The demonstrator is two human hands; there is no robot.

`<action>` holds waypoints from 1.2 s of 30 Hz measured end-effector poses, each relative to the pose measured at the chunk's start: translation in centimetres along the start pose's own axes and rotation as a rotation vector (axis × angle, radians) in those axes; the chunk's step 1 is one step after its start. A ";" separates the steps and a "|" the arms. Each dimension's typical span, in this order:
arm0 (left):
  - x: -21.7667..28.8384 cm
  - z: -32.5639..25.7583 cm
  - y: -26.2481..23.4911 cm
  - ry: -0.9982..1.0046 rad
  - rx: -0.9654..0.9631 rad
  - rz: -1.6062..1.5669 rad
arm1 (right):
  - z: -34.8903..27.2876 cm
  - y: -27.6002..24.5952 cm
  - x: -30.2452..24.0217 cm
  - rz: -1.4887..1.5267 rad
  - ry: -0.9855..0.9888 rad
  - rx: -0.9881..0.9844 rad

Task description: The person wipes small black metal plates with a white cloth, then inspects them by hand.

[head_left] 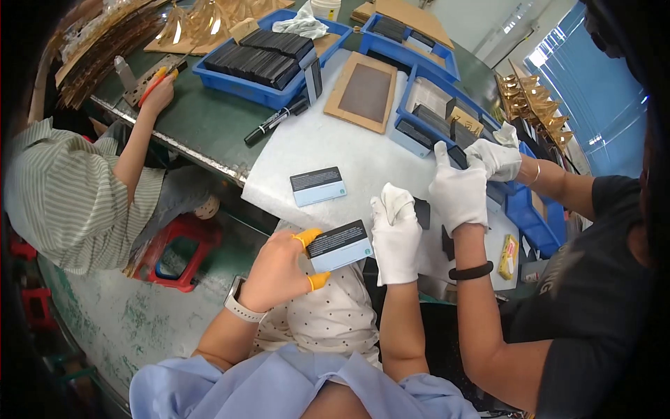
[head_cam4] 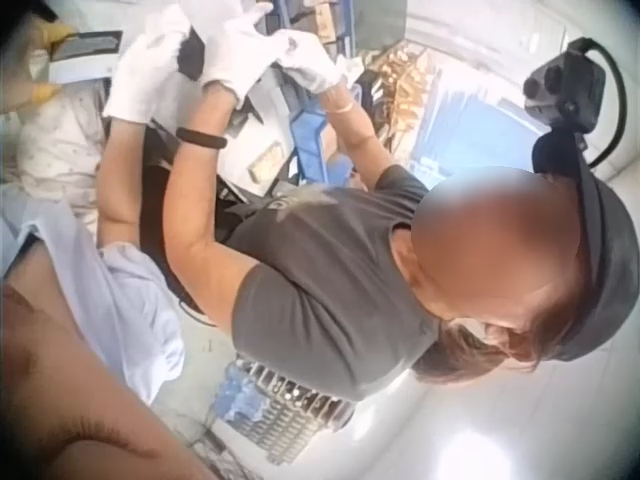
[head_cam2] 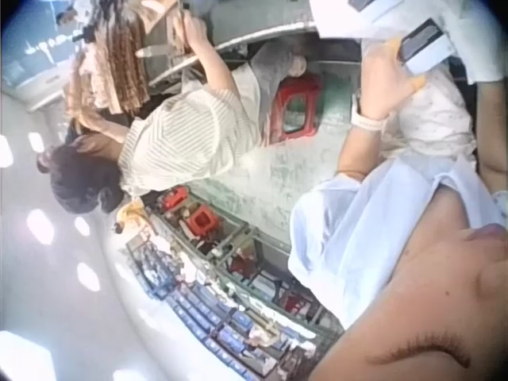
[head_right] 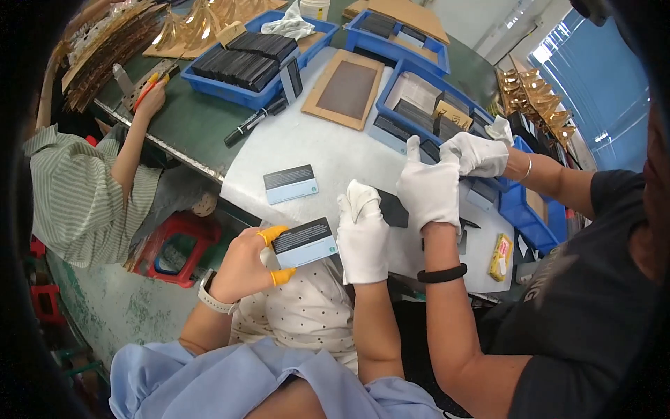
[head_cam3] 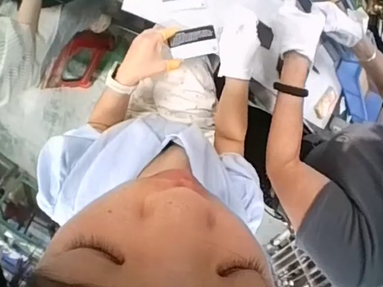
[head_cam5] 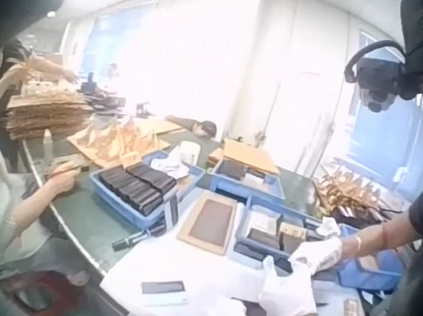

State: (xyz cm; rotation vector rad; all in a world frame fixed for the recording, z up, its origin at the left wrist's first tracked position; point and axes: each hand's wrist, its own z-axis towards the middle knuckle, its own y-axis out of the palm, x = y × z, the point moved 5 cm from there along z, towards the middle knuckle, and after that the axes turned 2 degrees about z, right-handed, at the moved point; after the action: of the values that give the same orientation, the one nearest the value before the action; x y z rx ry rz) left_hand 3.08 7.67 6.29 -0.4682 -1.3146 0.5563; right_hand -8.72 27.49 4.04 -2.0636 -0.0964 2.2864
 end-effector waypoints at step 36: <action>1.5 0.4 3.2 0.051 -0.111 0.019 | -3.0 -1.3 1.5 -0.044 -0.071 -0.201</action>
State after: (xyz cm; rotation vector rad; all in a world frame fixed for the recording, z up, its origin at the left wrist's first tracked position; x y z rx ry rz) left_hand 2.59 11.11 5.55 -0.5831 -1.2972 0.4858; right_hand -5.93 28.93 2.40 -2.0436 -0.3855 2.4134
